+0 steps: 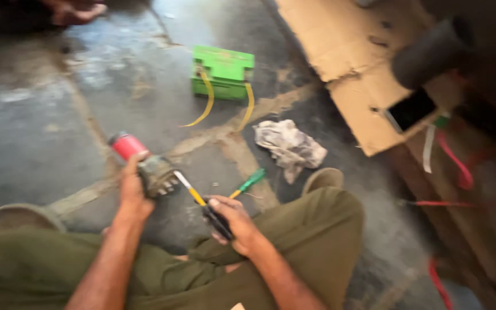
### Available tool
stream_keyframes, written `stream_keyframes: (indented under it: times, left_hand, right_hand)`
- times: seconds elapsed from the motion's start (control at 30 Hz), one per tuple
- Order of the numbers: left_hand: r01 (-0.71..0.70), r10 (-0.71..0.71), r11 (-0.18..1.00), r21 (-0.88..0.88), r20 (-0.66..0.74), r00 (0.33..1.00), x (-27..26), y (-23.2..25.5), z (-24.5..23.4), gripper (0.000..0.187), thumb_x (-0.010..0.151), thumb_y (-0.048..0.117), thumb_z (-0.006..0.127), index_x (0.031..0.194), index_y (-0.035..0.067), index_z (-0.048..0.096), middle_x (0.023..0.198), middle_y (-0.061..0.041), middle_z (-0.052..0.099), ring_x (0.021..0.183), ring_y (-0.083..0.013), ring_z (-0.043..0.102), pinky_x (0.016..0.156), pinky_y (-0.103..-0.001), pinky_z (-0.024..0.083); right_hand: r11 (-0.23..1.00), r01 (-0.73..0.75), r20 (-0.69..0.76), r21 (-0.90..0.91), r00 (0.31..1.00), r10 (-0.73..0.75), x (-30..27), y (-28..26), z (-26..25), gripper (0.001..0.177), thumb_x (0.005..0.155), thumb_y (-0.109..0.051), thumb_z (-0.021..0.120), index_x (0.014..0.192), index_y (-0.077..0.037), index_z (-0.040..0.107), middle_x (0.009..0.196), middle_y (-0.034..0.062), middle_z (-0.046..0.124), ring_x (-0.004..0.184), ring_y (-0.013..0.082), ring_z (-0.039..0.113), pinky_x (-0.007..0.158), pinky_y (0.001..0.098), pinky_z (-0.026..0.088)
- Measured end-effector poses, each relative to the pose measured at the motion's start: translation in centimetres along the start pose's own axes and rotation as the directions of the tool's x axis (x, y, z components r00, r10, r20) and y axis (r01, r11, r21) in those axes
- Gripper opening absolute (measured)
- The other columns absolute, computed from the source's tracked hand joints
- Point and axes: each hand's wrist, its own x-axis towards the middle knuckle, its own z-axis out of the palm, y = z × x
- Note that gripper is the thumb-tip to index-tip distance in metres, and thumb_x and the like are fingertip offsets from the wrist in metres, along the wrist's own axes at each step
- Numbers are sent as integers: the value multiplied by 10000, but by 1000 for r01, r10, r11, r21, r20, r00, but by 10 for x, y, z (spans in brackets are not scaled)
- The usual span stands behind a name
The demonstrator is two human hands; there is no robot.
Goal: The person sits on the floor and uses a screwdriver to disassemble a red cylindrical electrical component. They remove the screws and separate the housing to reveal the internal parts, then inspect the separated pieces.
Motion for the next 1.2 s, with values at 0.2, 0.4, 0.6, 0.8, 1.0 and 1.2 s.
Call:
stream_keyframes:
  times: [0.2, 0.4, 0.6, 0.8, 1.0, 1.2]
  left_hand:
    - [-177, 197, 966, 191, -93, 976, 2, -3, 1, 292, 836, 249, 771, 1045, 88, 645, 796, 2, 619, 659, -139, 619, 580, -325, 529]
    - [-56, 51, 998, -31, -135, 989, -1, 5, 5, 277, 823, 248, 754, 999, 79, 623, 783, -40, 660, 662, -187, 661, 606, -344, 573]
    - [-155, 132, 984, -86, -229, 964, -7, 9, 5, 267, 824, 224, 764, 1015, 93, 632, 807, -25, 654, 695, -175, 659, 637, -335, 561]
    - [-193, 141, 969, -152, -303, 943, -5, 12, 1, 265, 787, 211, 755, 1000, 139, 615, 794, -10, 637, 679, -176, 658, 617, -349, 569]
    - [-141, 88, 976, -167, -288, 954, 0, 3, -2, 236, 813, 222, 770, 968, 100, 640, 792, -35, 675, 667, -188, 662, 623, -351, 562]
    - [-122, 72, 979, -160, -287, 955, 5, 1, -6, 256, 799, 242, 765, 975, 104, 641, 804, -41, 683, 672, -193, 678, 639, -358, 581]
  right_hand:
    - [388, 346, 10, -854, 758, -653, -4, 4, 15, 319, 974, -301, 711, 1228, -108, 720, 921, 80, 695, 736, 161, 627, 628, 285, 488]
    - [709, 498, -214, -499, 722, -658, 10, 7, -4, 260, 875, -161, 748, 1094, -22, 726, 941, 92, 734, 711, 136, 645, 610, 281, 523]
    - [890, 426, -389, -161, 802, -454, 26, 5, -15, 229, 1014, -234, 572, 1064, -45, 691, 898, 69, 706, 700, 128, 685, 619, 288, 593]
    - [544, 494, -47, -678, 710, -703, 20, -1, -19, 258, 1018, -204, 678, 1083, 45, 687, 987, 96, 670, 853, 136, 621, 743, 279, 492]
    - [423, 280, -106, -862, 716, -690, 23, -5, -28, 218, 1059, -159, 625, 1145, 0, 747, 866, 65, 652, 808, 144, 581, 730, 291, 473]
    - [460, 581, 11, -672, 629, -778, 17, -6, -20, 226, 998, -121, 708, 1174, 20, 703, 1030, 74, 647, 915, 164, 599, 782, 310, 482]
